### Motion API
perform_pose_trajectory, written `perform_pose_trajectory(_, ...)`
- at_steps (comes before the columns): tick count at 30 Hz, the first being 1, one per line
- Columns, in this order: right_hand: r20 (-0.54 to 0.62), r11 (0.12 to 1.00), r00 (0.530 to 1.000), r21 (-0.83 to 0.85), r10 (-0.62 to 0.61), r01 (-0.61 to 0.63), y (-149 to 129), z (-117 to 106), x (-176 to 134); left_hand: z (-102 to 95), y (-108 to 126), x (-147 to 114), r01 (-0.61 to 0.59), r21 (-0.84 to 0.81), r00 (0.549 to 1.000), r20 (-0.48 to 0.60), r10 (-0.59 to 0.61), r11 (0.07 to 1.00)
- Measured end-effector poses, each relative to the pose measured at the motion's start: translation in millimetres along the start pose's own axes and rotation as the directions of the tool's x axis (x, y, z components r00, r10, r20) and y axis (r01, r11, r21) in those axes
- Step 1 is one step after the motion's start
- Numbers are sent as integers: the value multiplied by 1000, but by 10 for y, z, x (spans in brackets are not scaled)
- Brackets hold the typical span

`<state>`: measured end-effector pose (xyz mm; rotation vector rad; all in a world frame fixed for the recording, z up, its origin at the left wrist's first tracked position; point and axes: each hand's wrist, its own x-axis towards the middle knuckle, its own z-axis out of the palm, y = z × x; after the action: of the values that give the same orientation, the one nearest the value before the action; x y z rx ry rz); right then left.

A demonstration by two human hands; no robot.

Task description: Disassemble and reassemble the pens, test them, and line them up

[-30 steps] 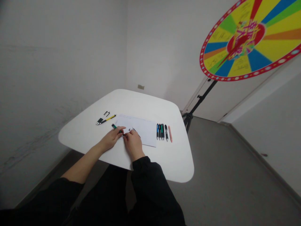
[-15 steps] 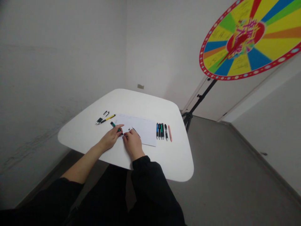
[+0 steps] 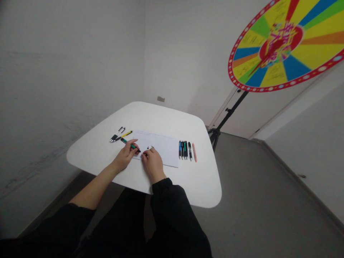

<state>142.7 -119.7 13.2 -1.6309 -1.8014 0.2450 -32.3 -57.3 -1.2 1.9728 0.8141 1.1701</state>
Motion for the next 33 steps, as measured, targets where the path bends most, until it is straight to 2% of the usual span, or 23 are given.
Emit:
perform_pose_trajectory(6,-137,985,988,167,74,-50,47,-30,14,-32,-52,40,38,-148,984,-165,-63,988)
perform_pose_trajectory(10,-252,933,951,352,177,-80,108,-45,27,-23,-85,55,62,-184,979,-180,-96,981)
perform_pose_trajectory(16,-249,853,919,501,306,-148,243,-71,31,-7,-102,50,62,-179,980,-176,-94,982)
perform_pose_trajectory(23,-306,892,900,421,309,-163,401,-220,4,-5,-105,48,66,-184,981,-166,-98,981)
perform_pose_trajectory(28,-338,938,902,307,267,-162,519,-273,14,-2,-94,44,72,-173,983,-155,-99,982)
perform_pose_trajectory(33,-295,979,934,52,201,-195,535,-271,50,2,-85,47,75,-183,984,-145,-103,980)
